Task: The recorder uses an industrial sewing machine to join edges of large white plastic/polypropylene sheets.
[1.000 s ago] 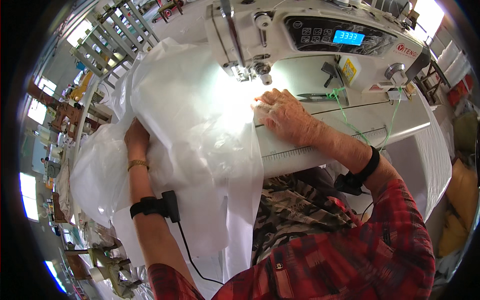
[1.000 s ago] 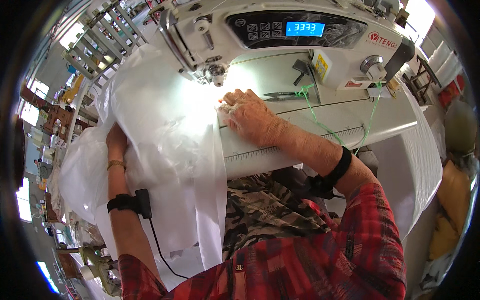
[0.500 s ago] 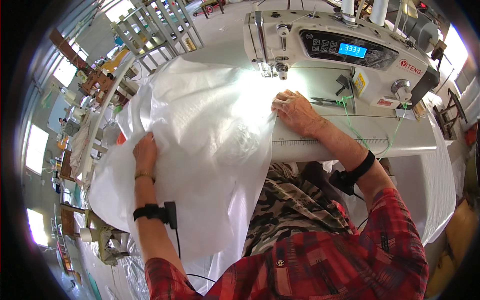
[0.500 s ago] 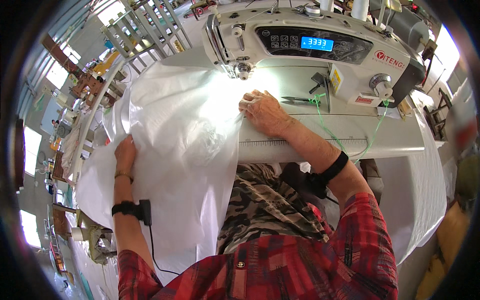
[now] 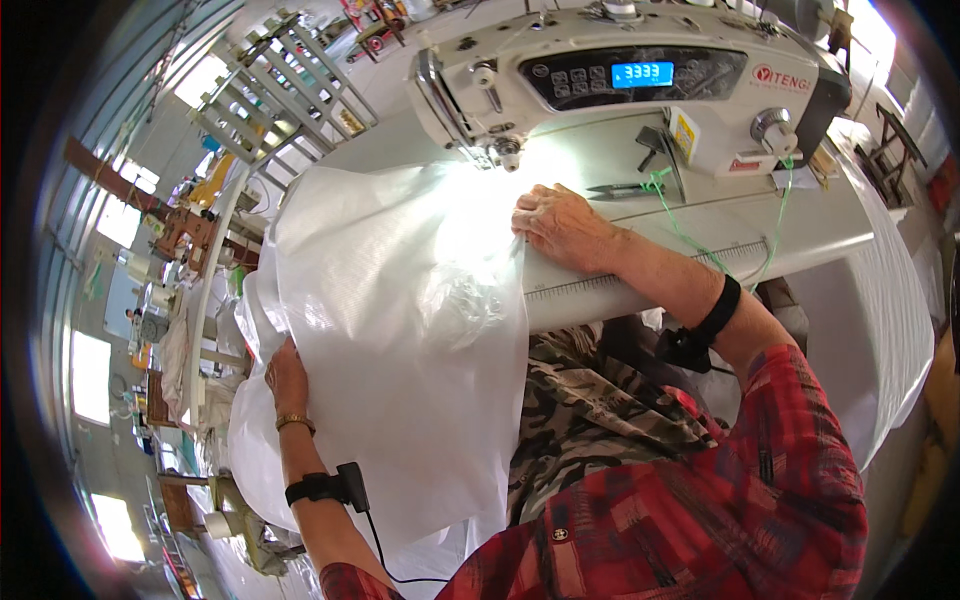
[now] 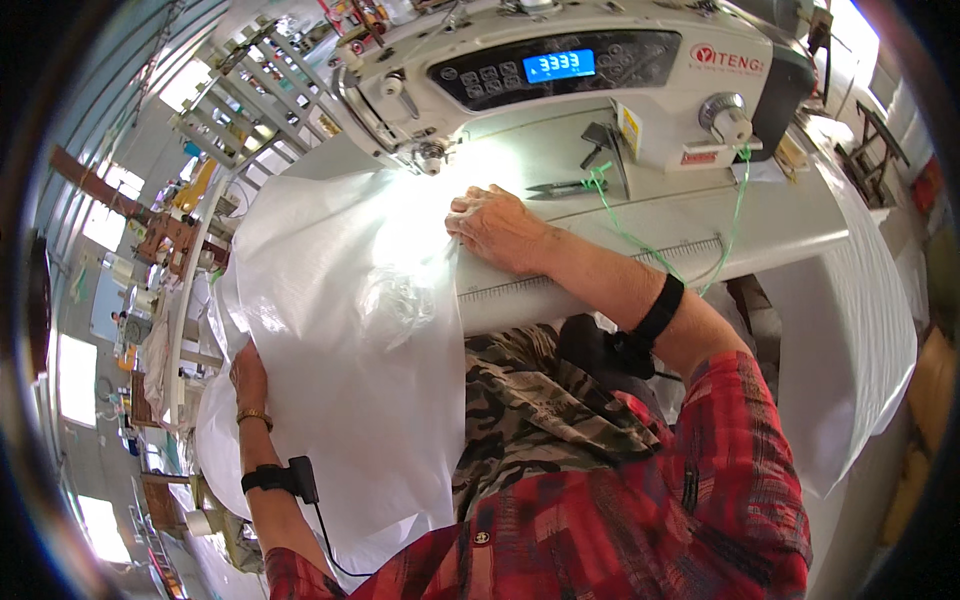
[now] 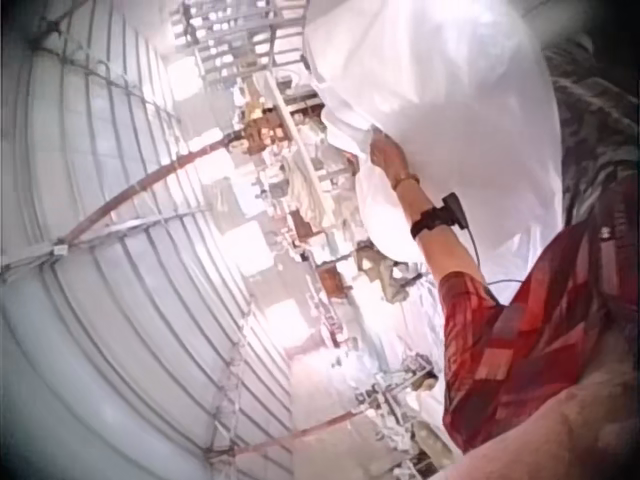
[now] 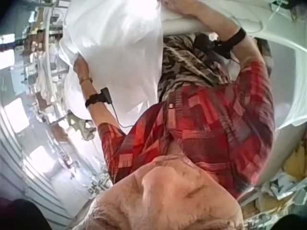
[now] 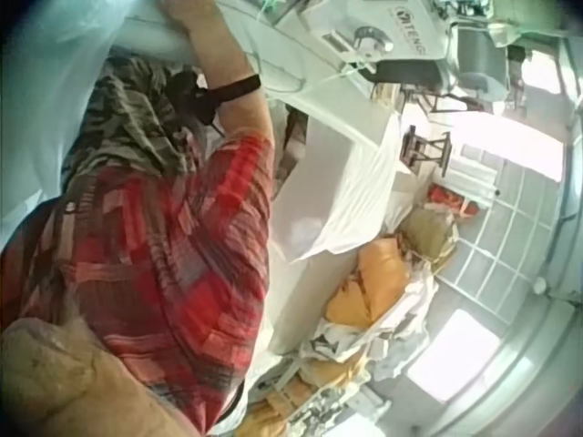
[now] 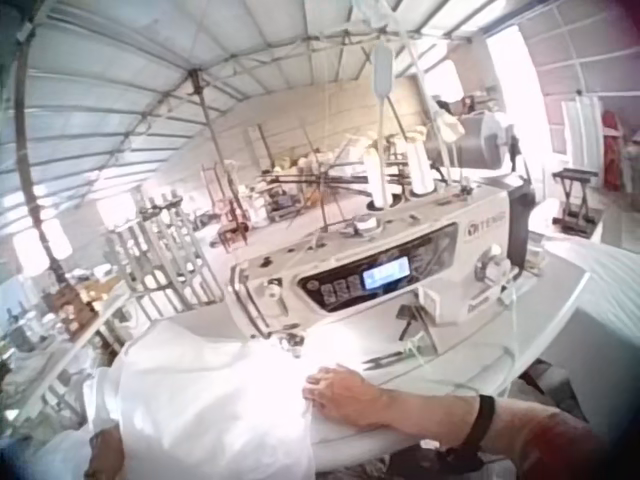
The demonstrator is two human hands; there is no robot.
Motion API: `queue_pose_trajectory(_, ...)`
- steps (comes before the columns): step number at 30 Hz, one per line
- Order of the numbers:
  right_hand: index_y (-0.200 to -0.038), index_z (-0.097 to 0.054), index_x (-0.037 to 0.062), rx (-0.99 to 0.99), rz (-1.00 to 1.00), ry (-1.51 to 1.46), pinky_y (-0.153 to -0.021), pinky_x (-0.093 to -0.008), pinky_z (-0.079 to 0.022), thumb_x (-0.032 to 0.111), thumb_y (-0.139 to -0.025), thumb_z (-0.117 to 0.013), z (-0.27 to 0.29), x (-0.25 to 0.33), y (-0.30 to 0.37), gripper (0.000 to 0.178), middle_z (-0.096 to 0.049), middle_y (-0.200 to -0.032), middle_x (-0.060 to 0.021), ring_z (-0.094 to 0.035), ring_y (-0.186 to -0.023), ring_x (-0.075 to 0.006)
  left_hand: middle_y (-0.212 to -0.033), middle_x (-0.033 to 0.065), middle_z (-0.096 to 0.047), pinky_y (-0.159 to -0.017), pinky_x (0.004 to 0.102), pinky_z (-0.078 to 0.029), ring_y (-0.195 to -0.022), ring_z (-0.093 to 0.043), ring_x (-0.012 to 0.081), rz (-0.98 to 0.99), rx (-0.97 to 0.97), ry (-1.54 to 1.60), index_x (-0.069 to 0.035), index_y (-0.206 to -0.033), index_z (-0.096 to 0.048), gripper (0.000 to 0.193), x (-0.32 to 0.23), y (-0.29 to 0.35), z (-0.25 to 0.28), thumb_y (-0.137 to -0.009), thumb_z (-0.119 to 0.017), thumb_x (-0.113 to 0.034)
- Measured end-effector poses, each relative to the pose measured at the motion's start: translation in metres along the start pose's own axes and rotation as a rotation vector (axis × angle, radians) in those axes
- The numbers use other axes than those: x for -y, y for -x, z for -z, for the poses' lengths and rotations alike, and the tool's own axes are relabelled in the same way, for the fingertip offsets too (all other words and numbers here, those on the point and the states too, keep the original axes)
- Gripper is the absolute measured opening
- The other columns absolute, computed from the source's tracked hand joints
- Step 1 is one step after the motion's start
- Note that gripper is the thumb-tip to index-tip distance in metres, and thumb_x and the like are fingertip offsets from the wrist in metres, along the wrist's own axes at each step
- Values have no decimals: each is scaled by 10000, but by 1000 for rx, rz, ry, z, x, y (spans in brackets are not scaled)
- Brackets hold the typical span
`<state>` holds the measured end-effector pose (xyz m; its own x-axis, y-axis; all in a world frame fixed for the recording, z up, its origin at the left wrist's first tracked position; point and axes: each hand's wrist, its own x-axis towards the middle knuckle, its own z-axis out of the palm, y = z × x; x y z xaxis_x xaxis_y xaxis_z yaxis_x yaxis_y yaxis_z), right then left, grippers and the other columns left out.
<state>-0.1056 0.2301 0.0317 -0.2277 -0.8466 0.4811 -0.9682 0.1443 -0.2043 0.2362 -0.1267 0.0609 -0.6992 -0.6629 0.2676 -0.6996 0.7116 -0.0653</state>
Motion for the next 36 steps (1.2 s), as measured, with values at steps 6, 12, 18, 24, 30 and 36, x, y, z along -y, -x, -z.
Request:
queue_pose_trajectory(6,-901,-603,90,-54,90,11,-863,-367,-447,143,-874,-556,-2,2,0,76,-577,-913,-46,-570,-986,-221,-864,217,-655,-712,501,-472,-852,-625,414,40,18,-14,-6,-966,-595,138,1,1,0,-898,-491,-67)
queue_pose_trajectory(12,-922,-624,115,30,-36,10,-911,-428,-412,172,-862,-592,3,-3,-1,88,-600,-937,-36,-573,-1011,-208,-815,224,-638,-713,488,-472,-835,-625,407,74,-14,-51,-15,-917,-599,164,36,39,1,-900,-482,-129)
queue_pose_trajectory(18,-951,-664,112,-84,-186,173,-952,-411,-325,120,-814,-617,-4,-26,-1,145,-624,-936,-54,-558,-987,-229,-932,222,-683,-767,386,-518,-895,-656,381,310,-16,181,6,-976,-667,162,168,107,45,-862,-592,-82)
queue_pose_trajectory(24,-1007,-685,109,-45,-177,113,-1006,-439,-321,85,-798,-599,10,-7,1,227,-630,-967,-62,-546,-1040,-240,-1427,165,-428,-905,450,-484,-1158,-547,362,99,-132,-528,-132,-1342,-477,527,80,89,98,-843,-639,-91)
queue_pose_trajectory(30,-947,-652,138,3,368,-22,-1078,-519,-281,152,-765,-636,0,90,41,183,-606,-1051,-21,-526,-1108,-202,-1042,173,-650,-853,410,-474,-964,-618,316,-549,-248,145,-12,-1114,-609,314,-158,141,102,-809,-532,-7)
queue_pose_trajectory(36,-940,-644,111,254,483,-55,-1003,-433,-342,259,-753,-671,-40,137,106,240,-583,-961,-37,-534,-1053,-209,-829,152,-618,-673,456,-473,-813,-619,374,-452,247,522,-29,-931,-570,108,-236,210,28,-866,-486,-41)
